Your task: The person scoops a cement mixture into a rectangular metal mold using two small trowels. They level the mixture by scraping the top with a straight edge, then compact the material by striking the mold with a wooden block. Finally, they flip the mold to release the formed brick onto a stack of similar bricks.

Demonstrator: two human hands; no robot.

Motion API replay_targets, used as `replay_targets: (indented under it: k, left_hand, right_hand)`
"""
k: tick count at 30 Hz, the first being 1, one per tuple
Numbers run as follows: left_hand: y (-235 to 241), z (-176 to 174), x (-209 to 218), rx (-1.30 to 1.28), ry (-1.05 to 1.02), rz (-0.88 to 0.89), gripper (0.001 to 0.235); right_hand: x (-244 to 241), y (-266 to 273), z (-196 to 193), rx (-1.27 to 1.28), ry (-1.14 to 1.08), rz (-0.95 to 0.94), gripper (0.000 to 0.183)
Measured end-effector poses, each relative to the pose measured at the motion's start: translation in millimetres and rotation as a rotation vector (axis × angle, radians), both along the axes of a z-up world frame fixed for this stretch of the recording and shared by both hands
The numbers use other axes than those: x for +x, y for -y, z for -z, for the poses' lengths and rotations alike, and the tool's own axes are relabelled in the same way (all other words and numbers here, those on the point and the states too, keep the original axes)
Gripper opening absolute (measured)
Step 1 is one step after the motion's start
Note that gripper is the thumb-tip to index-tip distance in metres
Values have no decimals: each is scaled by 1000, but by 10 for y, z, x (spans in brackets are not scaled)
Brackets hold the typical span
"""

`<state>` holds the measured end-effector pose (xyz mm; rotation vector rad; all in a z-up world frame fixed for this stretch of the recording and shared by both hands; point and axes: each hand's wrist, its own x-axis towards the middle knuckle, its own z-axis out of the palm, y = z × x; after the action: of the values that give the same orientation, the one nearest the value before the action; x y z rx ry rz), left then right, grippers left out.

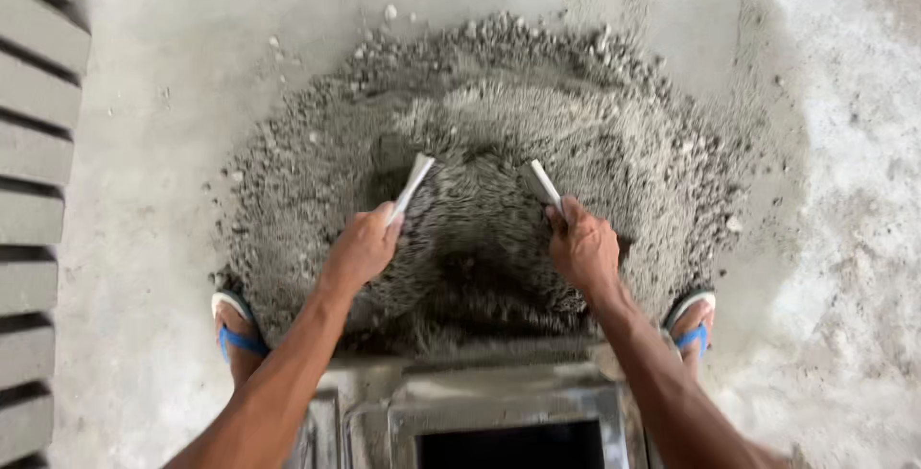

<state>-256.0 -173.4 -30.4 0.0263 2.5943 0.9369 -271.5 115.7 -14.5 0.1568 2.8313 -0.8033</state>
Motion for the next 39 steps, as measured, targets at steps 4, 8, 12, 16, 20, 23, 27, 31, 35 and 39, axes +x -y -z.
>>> replay_targets:
  k: [4,8,12,16,20,23,27,31,35,39]
  left_hand:
    - [70,-200,367,22,-2,-18,39]
    - [155,11,827,-52,84,-82,42]
    - [39,799,947,166,109,-285,43]
    - [-314,528,690,268,157,-331,42]
    - [-299,652,753,356,168,-341,42]
    - [-330,591,727,339,101,-340,42]
    - [-389,181,828,321,-10,-322,43]
    - [-413,-231,910,259,-96,-290,43]
    - [-532,-807,1246,209,-288,-246,42]
    - [-649,-874,1651,130,-440,-223,40]
  right_hand:
    - [269,-121,-270,46,88,-1,26]
    - [450,-264,369,-6,194,54,40]
    - [429,-174,626,-238,288,181,48]
    - [333,257,499,-427,435,361,55]
    - [384,42,1181,-499,503,389,50]
    - [349,99,752,-553,499,409,51]
    - [442,-43,707,-639,359,412,49]
    - [708,14,-193,-706,163,325,41]
    - [1238,53,-942,-786,-162,161,36]
    - [1479,79,-1110,-583,-231,349,38]
